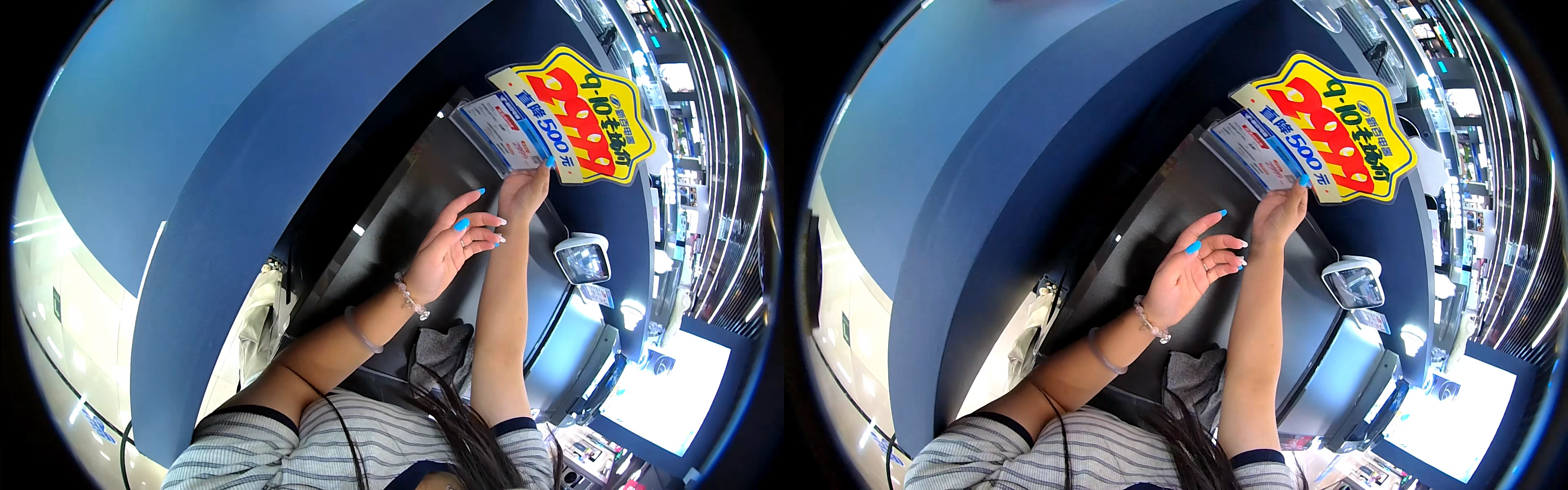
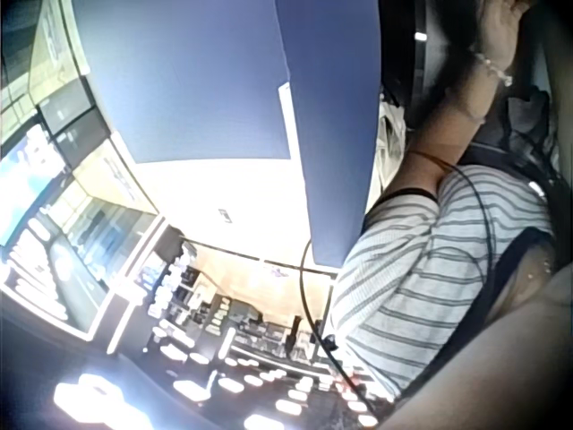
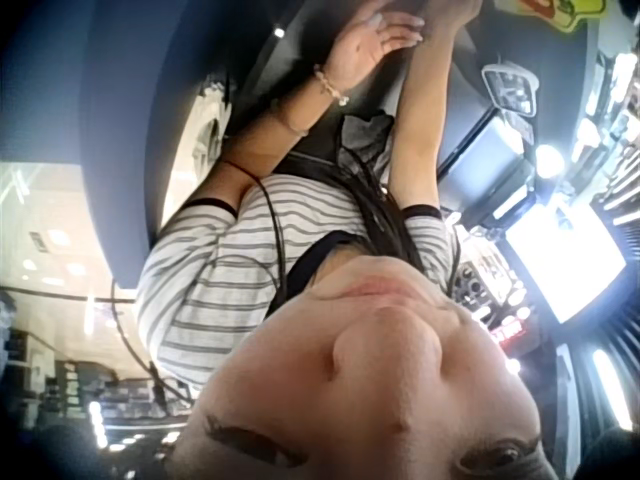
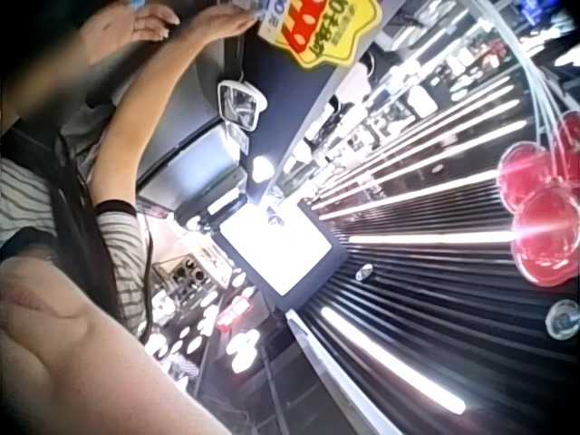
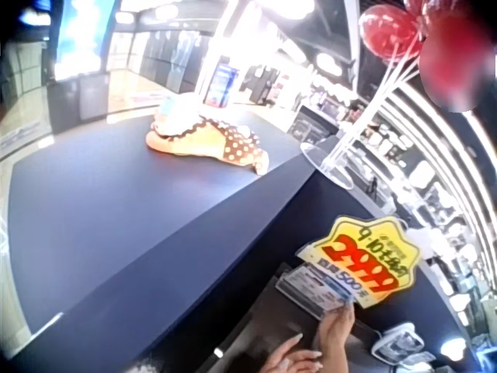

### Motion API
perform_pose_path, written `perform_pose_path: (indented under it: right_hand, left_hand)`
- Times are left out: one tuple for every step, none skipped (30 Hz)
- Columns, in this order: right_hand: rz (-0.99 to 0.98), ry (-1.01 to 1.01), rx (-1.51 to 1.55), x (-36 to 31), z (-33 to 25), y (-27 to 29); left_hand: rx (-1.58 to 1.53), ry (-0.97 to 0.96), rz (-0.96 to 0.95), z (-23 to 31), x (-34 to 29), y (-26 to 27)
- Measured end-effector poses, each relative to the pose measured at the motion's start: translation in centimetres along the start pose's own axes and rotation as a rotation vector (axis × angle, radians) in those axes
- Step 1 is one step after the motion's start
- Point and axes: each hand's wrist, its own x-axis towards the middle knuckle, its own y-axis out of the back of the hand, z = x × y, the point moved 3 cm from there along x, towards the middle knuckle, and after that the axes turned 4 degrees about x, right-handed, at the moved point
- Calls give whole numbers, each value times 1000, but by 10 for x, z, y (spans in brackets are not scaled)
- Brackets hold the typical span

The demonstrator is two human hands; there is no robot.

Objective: The person wipes the surfaces of a washing machine and a display counter in an electronics store using a gray cloth. They move a plush toy and a price tag to clean underneath them, then wipe the top and front of the washing machine.

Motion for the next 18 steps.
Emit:
perform_pose_path:
  right_hand:
    - [6,-5,3,-2,0,-2]
    - [13,-10,6,-3,1,-5]
    - [20,-15,8,-3,1,-6]
    - [10,-24,14,-2,1,-4]
    - [-1,-34,20,0,2,-2]
    - [-6,-38,28,0,2,1]
    - [-12,-20,13,1,2,2]
    - [-16,-1,-3,1,1,4]
    - [-14,21,-11,-2,-1,2]
    - [27,52,-94,-8,-6,2]
    - [73,84,-178,-17,-13,4]
    - [126,117,-251,-27,-19,4]
    - [116,96,-449,-43,-31,2]
    - [39,113,-752,-66,-50,-1]
    - [-74,149,-865,-97,-70,-6]
    - [-231,147,-1114,-127,-93,-9]
    - [-388,135,-1368,-160,-115,-8]
    - [-397,81,-1381,-199,-128,-13]
  left_hand:
    - [-7,1,-4,-1,-1,0]
    - [0,-2,-9,-2,-1,0]
    - [6,-3,-16,-3,-2,0]
    - [12,-4,-22,-3,-2,-1]
    - [17,0,-31,-4,-3,-1]
    - [25,12,-44,-4,-3,-2]
    - [32,25,-57,-4,-4,-3]
    - [35,27,-69,-5,-4,-3]
    - [46,35,-82,-3,-3,-2]
    - [56,46,-97,-1,-3,-3]
    - [63,31,-81,1,-3,-4]
    - [82,18,-69,4,-2,-3]
    - [103,3,-57,10,-1,-2]
    - [104,-13,-58,15,-1,1]
    - [104,-26,-63,18,1,7]
    - [97,-47,-72,24,2,8]
    - [118,-50,-59,31,2,3]
    - [138,-75,-81,35,2,0]
